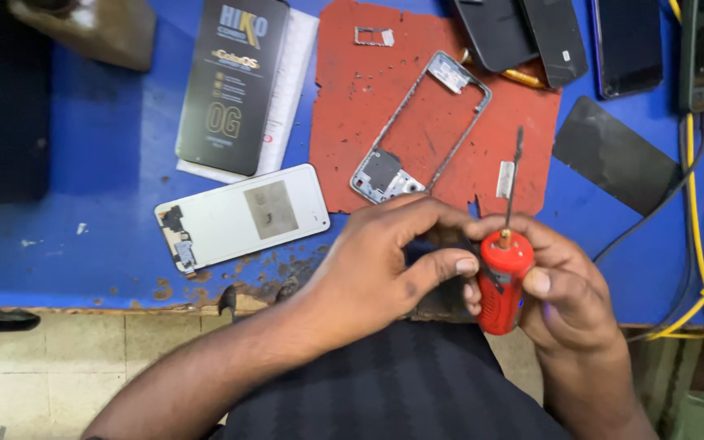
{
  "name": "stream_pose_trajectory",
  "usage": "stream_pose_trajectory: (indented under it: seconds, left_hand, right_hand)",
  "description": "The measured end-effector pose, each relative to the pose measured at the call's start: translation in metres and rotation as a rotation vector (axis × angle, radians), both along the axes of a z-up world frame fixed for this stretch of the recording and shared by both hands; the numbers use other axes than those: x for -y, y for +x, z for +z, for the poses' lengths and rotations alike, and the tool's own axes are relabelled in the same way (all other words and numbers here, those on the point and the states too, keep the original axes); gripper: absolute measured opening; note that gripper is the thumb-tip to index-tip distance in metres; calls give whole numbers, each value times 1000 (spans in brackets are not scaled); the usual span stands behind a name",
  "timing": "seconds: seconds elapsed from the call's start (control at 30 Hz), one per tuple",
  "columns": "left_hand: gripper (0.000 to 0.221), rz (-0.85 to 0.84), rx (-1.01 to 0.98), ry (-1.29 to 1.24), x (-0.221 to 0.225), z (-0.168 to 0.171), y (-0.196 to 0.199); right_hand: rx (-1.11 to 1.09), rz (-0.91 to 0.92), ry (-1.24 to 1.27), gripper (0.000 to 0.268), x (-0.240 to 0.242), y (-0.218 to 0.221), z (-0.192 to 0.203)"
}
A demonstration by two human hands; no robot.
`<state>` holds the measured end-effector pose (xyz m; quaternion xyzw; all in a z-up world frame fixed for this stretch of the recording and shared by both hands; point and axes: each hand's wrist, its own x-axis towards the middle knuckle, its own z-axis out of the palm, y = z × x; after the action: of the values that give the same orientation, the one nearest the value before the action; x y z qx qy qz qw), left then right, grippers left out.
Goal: The person handles a disassembled smartphone, peeling a protective film from a replacement screen and setting it aside. Then, using a red electric screwdriver, the person repeatedly drives and removes screws from the phone's metal frame while holding the frame steady.
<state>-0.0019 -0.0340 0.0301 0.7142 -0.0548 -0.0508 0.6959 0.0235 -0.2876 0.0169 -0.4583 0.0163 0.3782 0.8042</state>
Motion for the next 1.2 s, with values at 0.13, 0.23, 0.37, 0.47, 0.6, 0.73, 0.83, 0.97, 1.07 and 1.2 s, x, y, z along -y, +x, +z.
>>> stream_pose_trajectory:
  seconds: [0.13,0.23,0.37,0.47,0.6,0.73,0.83,0.97,1.07,1.2]
  left_hand:
    - [16,-22,-168,-187,0,-2,-2]
    - [15,7,-24,-108,-6,-6,-9]
    - [15,52,156,8,-2,-7,-17]
    - [14,98,222,111,1,-5,-20]
    - [18,124,201,-2,-2,-5,-23]
    - [30,299,50,-137,-1,-7,-20]
    - [35,37,-347,-574,6,-11,-19]
    - [34,30,-359,-698,16,-15,-22]
    - [35,94,-278,-659,13,-20,-20]
    - [36,14,-331,-590,10,-20,-17]
  right_hand:
    - [210,-88,-147,59,-10,-2,9]
    - [462,-181,-503,29,-16,-6,10]
    - [503,-16,-422,21,-16,-4,9]
    - [615,58,-473,22,-17,-7,3]
    - [625,47,-468,17,-17,-13,-4]
    - [315,14,-153,16,-15,-12,-1]
    - [216,145,72,14,-20,-15,0]
    - [404,72,1,11,-25,-22,-2]
    - [563,-107,-212,11,-13,-29,5]
    - [643,-346,-349,10,6,-21,15]
